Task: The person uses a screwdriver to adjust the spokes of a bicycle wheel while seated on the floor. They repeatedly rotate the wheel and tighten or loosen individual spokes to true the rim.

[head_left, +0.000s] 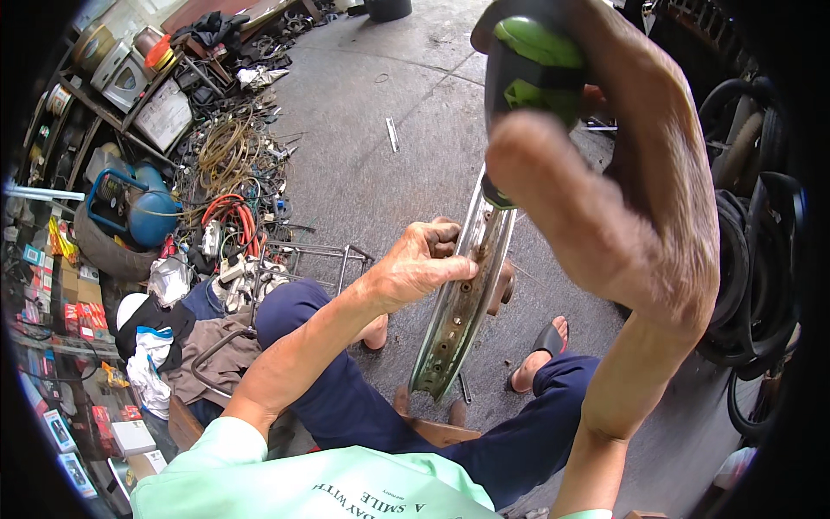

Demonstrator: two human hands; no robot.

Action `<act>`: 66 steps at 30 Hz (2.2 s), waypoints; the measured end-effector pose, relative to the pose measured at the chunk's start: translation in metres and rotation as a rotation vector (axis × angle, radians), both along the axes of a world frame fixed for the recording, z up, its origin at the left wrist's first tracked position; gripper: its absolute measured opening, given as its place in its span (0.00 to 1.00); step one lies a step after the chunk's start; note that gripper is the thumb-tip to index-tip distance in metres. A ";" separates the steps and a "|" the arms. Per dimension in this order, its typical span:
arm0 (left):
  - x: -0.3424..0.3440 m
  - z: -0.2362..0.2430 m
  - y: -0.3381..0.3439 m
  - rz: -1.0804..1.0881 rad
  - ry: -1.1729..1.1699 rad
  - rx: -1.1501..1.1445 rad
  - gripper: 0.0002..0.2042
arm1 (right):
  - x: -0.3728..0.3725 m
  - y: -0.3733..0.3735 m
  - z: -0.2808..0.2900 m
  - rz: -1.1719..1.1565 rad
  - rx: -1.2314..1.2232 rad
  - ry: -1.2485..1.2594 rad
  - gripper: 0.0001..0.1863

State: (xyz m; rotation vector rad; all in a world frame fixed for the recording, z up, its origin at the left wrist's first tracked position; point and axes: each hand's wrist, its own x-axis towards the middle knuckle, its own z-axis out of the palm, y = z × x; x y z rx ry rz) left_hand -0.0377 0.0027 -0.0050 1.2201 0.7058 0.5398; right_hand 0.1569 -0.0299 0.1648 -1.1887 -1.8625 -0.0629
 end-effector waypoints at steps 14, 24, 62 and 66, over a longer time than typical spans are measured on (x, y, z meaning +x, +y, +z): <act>0.013 0.015 -0.007 0.125 -0.053 -0.059 0.14 | 0.013 -0.012 -0.010 0.028 -0.026 0.060 0.18; 0.027 0.004 -0.008 0.216 -0.030 0.018 0.11 | 0.018 -0.009 -0.012 0.054 -0.042 0.096 0.17; 0.023 0.010 -0.019 0.302 0.159 0.655 0.14 | 0.002 -0.010 -0.019 0.154 -0.145 0.081 0.13; 0.019 0.003 0.005 0.227 0.137 0.971 0.11 | 0.000 -0.005 -0.019 0.194 -0.152 0.112 0.13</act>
